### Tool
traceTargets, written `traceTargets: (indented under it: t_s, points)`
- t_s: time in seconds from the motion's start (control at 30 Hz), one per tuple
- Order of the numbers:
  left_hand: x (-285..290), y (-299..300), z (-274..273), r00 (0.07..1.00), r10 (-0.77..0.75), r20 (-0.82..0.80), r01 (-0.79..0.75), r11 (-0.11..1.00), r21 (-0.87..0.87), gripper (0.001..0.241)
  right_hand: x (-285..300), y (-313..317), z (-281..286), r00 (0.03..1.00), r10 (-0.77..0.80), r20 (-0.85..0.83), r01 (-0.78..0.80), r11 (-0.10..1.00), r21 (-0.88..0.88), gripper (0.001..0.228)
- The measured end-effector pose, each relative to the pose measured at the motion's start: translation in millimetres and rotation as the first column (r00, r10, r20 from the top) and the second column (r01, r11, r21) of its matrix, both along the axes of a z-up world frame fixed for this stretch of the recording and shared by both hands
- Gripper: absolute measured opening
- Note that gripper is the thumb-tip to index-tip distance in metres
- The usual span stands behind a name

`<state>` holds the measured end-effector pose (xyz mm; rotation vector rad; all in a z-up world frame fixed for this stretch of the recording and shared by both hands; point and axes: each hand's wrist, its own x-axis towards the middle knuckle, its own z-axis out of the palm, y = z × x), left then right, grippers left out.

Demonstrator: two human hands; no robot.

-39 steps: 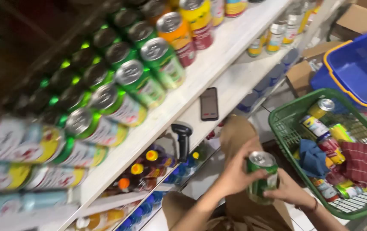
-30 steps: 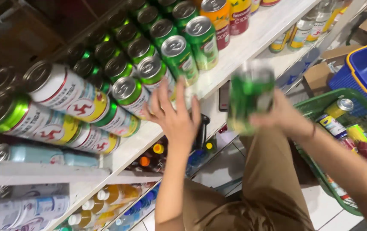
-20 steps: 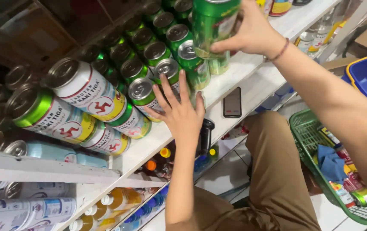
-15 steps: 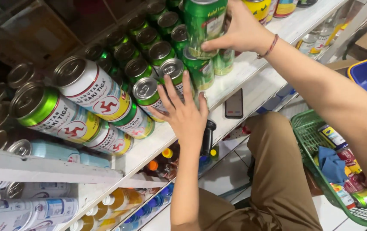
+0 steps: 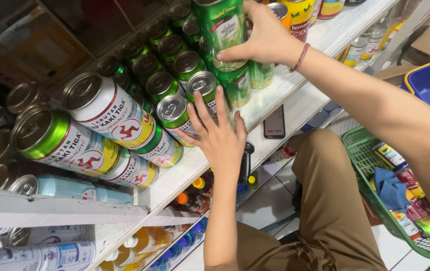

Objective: Organizing, cleaning, and scanning canned drinks in a grocery aisle or stockroom.

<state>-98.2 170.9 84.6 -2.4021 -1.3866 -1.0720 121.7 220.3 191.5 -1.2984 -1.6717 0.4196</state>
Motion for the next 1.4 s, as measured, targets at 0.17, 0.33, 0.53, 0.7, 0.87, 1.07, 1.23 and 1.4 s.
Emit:
traceTargets:
  t_s: [0.17,0.33,0.53,0.7,0.87,1.07,1.23,1.4]
  points:
    - [-1,0,3,1.0,-0.003,-0.005,0.003,1.0,0.007,0.073,-2,8,-10,0.999,0.01,-0.033,-0.009,0.999,0.047,0.074]
    - [-2,-1,1,1.0,-0.004,-0.022,0.004,1.0,0.001,0.073,-4,3,-13,0.979,0.129,-0.157,-0.115,0.989,0.092,0.076]
    - [-1,-1,0,1.0,-0.012,-0.023,0.013,0.999,0.03,0.072,16,9,-10,0.916,0.286,-0.28,-0.314,0.948,-0.058,0.07]
    - [-1,-2,2,1.0,-0.001,-0.026,0.002,0.999,0.035,0.072,19,11,1,0.876,0.415,-0.246,-0.451,0.886,-0.109,0.073]
    - [0,-1,-1,0.999,0.008,-0.035,-0.007,0.999,0.04,0.073,22,14,4,0.851,0.48,-0.214,-0.505,0.86,-0.08,0.073]
    - [2,-3,-1,0.999,0.012,-0.047,-0.011,1.0,0.024,0.076,21,12,1,0.907,0.345,-0.242,-0.396,0.894,-0.211,0.068]
    - [0,1,-3,0.999,-0.012,-0.052,0.013,1.0,0.019,0.079,22,16,-11,0.958,0.246,-0.146,-0.275,0.932,-0.236,0.065]
    - [4,3,-8,0.997,-0.004,-0.077,0.005,1.0,0.012,0.081,59,13,-58,0.961,0.217,-0.172,-0.258,0.927,-0.271,0.07]
